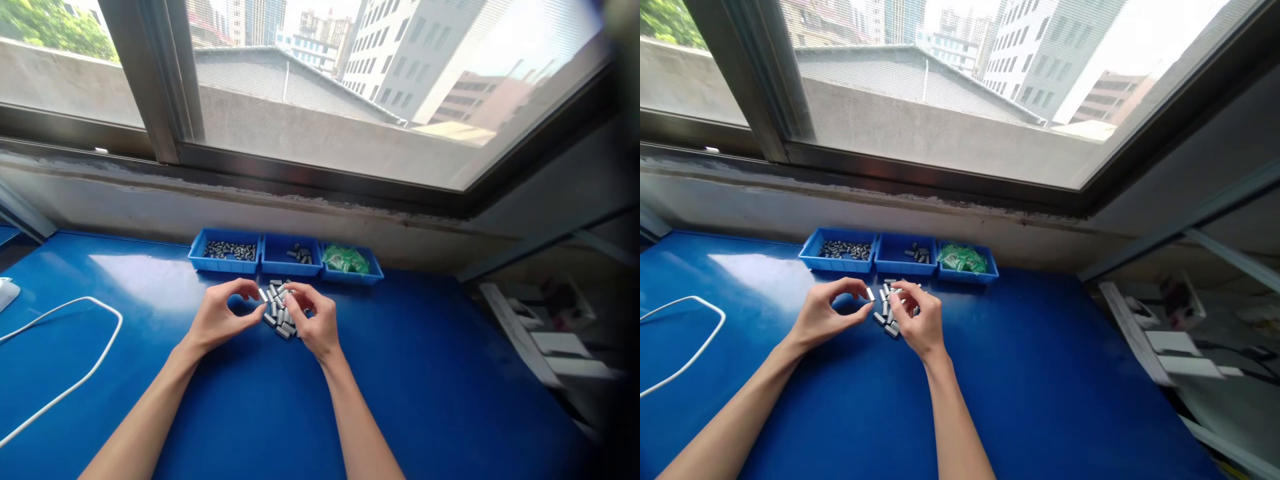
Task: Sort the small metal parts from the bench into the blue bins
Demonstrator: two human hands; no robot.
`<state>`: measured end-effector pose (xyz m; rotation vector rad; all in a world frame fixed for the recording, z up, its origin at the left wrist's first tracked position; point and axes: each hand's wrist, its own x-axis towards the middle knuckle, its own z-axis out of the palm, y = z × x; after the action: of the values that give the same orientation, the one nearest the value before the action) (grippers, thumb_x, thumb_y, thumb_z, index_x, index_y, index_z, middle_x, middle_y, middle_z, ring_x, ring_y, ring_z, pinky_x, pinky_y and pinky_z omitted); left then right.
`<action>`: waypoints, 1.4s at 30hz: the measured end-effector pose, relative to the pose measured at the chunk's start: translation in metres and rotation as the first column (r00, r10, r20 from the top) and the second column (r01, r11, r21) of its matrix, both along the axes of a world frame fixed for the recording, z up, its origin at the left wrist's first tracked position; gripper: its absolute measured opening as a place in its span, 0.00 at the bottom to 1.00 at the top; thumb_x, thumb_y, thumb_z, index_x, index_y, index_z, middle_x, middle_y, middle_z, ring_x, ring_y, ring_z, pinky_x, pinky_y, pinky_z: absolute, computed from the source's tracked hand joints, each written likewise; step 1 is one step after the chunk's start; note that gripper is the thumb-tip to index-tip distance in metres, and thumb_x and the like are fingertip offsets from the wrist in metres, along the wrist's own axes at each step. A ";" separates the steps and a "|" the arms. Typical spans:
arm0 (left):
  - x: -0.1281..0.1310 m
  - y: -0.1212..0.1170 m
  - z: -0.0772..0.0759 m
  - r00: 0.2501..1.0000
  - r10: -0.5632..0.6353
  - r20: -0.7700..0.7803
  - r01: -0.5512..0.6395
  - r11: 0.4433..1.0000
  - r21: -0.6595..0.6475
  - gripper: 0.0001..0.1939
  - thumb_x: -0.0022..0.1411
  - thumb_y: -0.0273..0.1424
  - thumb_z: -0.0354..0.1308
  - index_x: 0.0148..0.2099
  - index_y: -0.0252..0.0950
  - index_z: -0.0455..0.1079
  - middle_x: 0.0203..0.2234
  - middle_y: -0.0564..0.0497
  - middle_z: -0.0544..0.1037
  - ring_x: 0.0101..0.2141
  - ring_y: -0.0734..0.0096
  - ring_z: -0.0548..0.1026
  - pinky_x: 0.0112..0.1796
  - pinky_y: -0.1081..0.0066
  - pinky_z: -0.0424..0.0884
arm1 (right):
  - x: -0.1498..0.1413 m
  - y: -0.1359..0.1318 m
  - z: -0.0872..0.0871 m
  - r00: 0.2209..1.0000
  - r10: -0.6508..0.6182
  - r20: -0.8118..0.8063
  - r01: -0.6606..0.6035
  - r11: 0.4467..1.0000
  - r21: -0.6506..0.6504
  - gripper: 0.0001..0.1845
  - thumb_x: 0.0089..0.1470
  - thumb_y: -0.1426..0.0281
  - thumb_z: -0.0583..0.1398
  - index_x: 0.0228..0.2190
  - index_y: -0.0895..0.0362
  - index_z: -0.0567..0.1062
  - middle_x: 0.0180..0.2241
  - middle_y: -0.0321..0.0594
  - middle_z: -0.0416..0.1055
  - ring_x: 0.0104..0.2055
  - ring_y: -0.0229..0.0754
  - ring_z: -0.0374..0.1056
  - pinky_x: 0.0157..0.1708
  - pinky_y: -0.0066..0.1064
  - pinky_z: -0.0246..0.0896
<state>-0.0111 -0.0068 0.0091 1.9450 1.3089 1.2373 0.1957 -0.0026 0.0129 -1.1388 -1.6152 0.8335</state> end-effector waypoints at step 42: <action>-0.001 0.002 -0.007 0.941 -0.292 -0.170 0.261 0.948 -0.183 0.07 0.63 0.37 0.62 0.39 0.38 0.76 0.36 0.50 0.76 0.36 0.69 0.76 0.39 0.72 0.72 | 0.023 0.022 -0.005 0.945 -0.238 -0.225 0.221 0.970 -0.101 0.14 0.59 0.61 0.62 0.42 0.56 0.79 0.42 0.44 0.79 0.34 0.40 0.74 0.41 0.35 0.72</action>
<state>-0.0125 -0.0048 0.0018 2.0888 1.1344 0.7987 0.2185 0.0191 0.0078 -1.2055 -1.2390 0.8450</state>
